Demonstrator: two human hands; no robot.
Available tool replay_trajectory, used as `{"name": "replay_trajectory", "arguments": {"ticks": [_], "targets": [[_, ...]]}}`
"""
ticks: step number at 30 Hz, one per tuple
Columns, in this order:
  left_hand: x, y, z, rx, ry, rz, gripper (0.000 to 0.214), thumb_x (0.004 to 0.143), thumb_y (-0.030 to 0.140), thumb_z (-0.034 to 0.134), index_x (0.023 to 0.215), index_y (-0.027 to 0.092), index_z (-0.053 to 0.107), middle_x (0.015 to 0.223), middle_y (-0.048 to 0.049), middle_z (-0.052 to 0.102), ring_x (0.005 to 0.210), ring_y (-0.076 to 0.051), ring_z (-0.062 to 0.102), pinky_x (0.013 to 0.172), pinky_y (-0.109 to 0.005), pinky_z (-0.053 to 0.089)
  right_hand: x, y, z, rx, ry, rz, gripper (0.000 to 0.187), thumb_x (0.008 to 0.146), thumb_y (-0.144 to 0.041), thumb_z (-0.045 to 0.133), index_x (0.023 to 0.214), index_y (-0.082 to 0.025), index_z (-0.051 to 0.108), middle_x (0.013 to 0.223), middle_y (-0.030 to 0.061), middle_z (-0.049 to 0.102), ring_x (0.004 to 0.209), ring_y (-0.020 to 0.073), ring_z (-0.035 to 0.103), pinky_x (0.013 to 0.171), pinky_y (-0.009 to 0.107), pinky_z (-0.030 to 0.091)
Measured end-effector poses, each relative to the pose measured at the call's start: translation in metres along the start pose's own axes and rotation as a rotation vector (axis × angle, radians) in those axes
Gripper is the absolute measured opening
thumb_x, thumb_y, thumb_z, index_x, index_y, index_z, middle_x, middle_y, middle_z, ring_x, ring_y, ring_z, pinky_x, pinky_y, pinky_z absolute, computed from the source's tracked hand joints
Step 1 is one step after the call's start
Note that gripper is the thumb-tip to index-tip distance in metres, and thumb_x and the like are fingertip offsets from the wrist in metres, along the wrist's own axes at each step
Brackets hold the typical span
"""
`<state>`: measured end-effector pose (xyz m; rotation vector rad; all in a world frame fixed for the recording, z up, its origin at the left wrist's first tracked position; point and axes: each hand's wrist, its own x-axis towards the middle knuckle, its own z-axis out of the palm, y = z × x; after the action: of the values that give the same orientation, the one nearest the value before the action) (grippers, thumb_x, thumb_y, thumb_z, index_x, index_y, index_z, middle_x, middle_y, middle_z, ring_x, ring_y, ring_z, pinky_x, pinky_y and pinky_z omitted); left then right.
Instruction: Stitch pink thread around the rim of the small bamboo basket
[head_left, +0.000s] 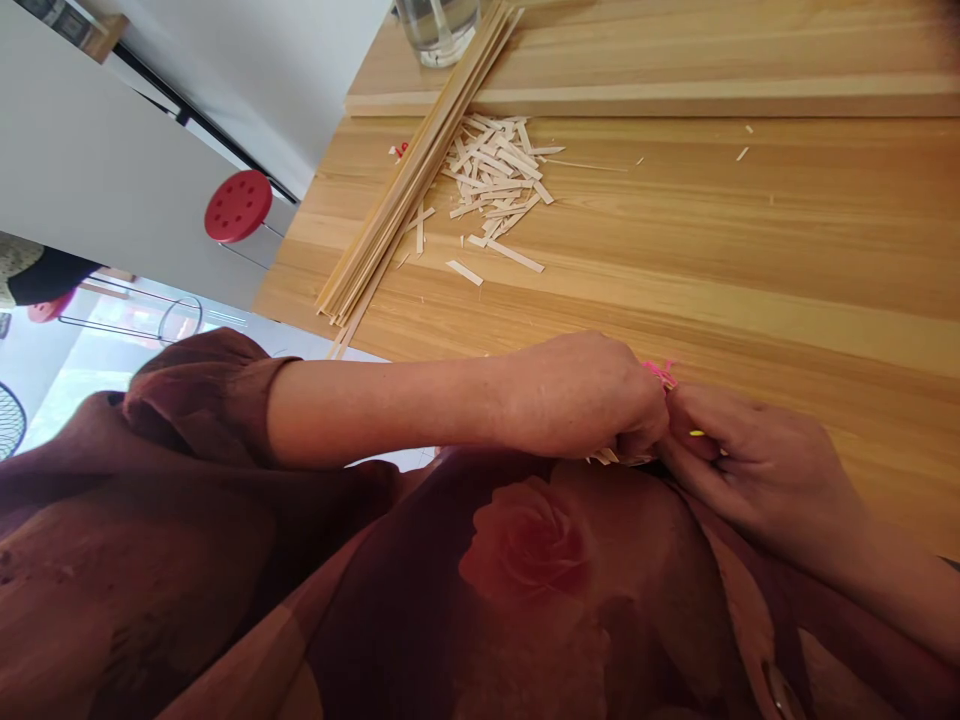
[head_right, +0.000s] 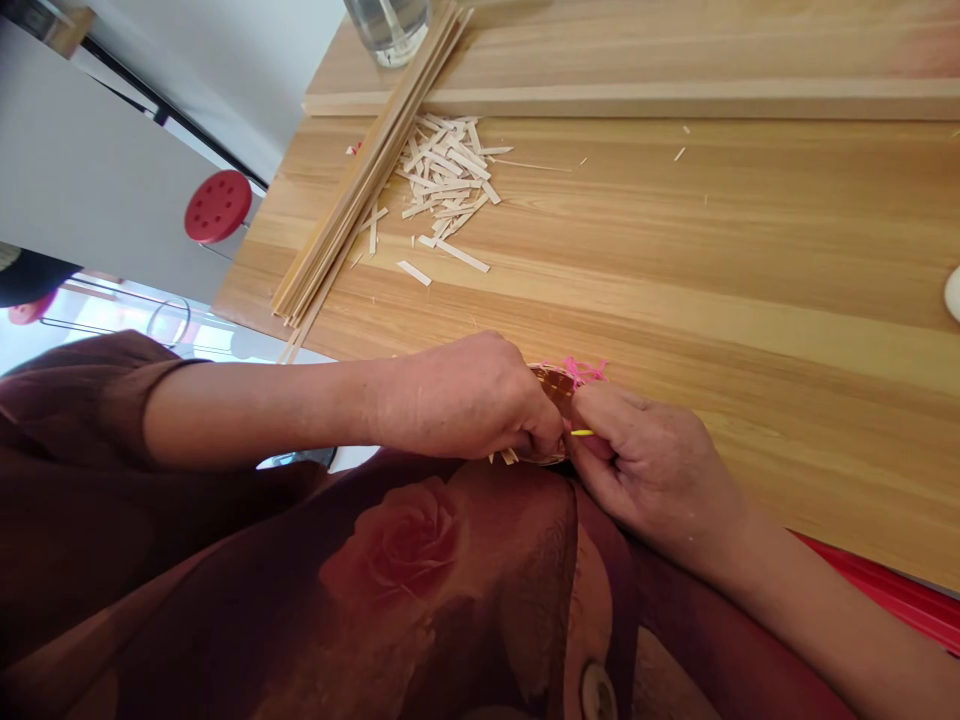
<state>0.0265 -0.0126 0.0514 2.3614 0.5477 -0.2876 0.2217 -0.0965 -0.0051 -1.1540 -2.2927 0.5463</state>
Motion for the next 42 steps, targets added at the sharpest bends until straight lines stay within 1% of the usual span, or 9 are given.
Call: {"name": "replay_trajectory", "arguments": {"ticks": [4, 7, 12, 18, 23, 26, 29, 33, 42], "targets": [[0.001, 0.002, -0.004, 0.010, -0.052, 0.019, 0.022, 0.081, 0.012, 0.065, 0.077, 0.023, 0.083, 0.069, 0.0009, 0.071, 0.056, -0.012, 0.040, 0.055, -0.030, 0.026, -0.001, 0.000, 0.000, -0.007, 0.009, -0.006, 0.022, 0.096, -0.015, 0.052, 0.077, -0.024, 0.047, 0.060, -0.0039, 0.048, 0.049, 0.0114, 0.046, 0.048, 0.027, 0.032], [-0.003, -0.003, -0.004, 0.034, -0.057, 0.107, 0.026, 0.083, 0.008, 0.061, 0.081, 0.025, 0.082, 0.072, 0.0017, 0.073, 0.056, -0.012, 0.046, 0.054, -0.031, 0.027, 0.000, -0.001, 0.001, -0.017, 0.045, -0.012, 0.029, 0.099, -0.018, 0.052, 0.074, -0.025, 0.038, 0.057, -0.0056, 0.041, 0.044, 0.0102, 0.038, 0.046, 0.027, 0.028], [-0.014, -0.007, -0.002, 0.078, -0.109, 0.236, 0.033, 0.083, -0.002, 0.061, 0.098, 0.023, 0.078, 0.101, -0.0007, 0.081, 0.086, -0.018, 0.070, 0.071, -0.030, 0.048, -0.002, 0.000, 0.004, -0.042, 0.087, -0.003, 0.036, 0.103, -0.023, 0.053, 0.074, -0.025, 0.033, 0.059, -0.0059, 0.037, 0.045, 0.0098, 0.031, 0.047, 0.028, 0.024], [-0.035, -0.003, 0.002, 0.087, 0.072, 0.256, 0.039, 0.085, 0.004, 0.060, 0.112, 0.029, 0.073, 0.116, -0.0034, 0.079, 0.110, -0.024, 0.071, 0.090, -0.036, 0.060, -0.007, 0.004, 0.008, -0.120, 0.148, -0.006, 0.036, 0.105, -0.024, 0.054, 0.073, -0.024, 0.036, 0.060, -0.0047, 0.041, 0.048, 0.0097, 0.037, 0.049, 0.028, 0.026], [-0.047, 0.002, 0.005, 0.206, 0.195, 0.216, 0.048, 0.087, 0.009, 0.061, 0.133, 0.022, 0.064, 0.134, -0.0088, 0.073, 0.143, -0.028, 0.054, 0.111, -0.043, 0.053, -0.008, 0.006, 0.009, -0.259, 0.238, 0.002, 0.037, 0.102, -0.022, 0.059, 0.073, -0.024, 0.036, 0.062, -0.0031, 0.047, 0.054, 0.0114, 0.044, 0.051, 0.028, 0.029], [-0.048, 0.002, 0.012, 0.335, 0.238, 0.155, 0.025, 0.102, 0.016, 0.052, 0.121, 0.019, 0.068, 0.121, -0.0095, 0.076, 0.135, -0.029, 0.057, 0.105, -0.043, 0.052, -0.007, 0.007, 0.011, -0.297, 0.271, 0.017, 0.036, 0.104, -0.023, 0.058, 0.073, -0.024, 0.039, 0.063, -0.0028, 0.047, 0.055, 0.0114, 0.043, 0.052, 0.029, 0.027], [-0.046, -0.003, 0.022, 0.399, 0.266, 0.124, 0.025, 0.109, 0.022, 0.045, 0.110, 0.018, 0.070, 0.109, -0.0078, 0.076, 0.116, -0.025, 0.062, 0.090, -0.040, 0.053, -0.003, 0.009, 0.016, -0.326, 0.303, 0.006, 0.036, 0.104, -0.024, 0.058, 0.073, -0.023, 0.041, 0.064, -0.0030, 0.046, 0.055, 0.0114, 0.040, 0.052, 0.030, 0.025], [-0.046, -0.009, 0.034, 0.387, 0.277, 0.070, 0.025, 0.111, 0.025, 0.045, 0.116, 0.017, 0.068, 0.112, -0.0064, 0.073, 0.100, -0.020, 0.064, 0.082, -0.034, 0.054, 0.004, 0.009, 0.019, -0.341, 0.332, 0.004, 0.035, 0.101, -0.018, 0.060, 0.072, -0.023, 0.040, 0.062, -0.0034, 0.044, 0.056, 0.0119, 0.042, 0.053, 0.029, 0.026], [-0.049, -0.004, 0.049, 0.431, 0.412, -0.026, 0.030, 0.112, 0.027, 0.041, 0.128, 0.017, 0.064, 0.131, -0.0092, 0.068, 0.107, -0.022, 0.066, 0.088, -0.036, 0.058, 0.010, 0.010, 0.021, -0.267, 0.353, 0.041, 0.030, 0.095, -0.014, 0.057, 0.073, -0.023, 0.040, 0.061, -0.0048, 0.040, 0.052, 0.0114, 0.040, 0.053, 0.029, 0.025]]}}
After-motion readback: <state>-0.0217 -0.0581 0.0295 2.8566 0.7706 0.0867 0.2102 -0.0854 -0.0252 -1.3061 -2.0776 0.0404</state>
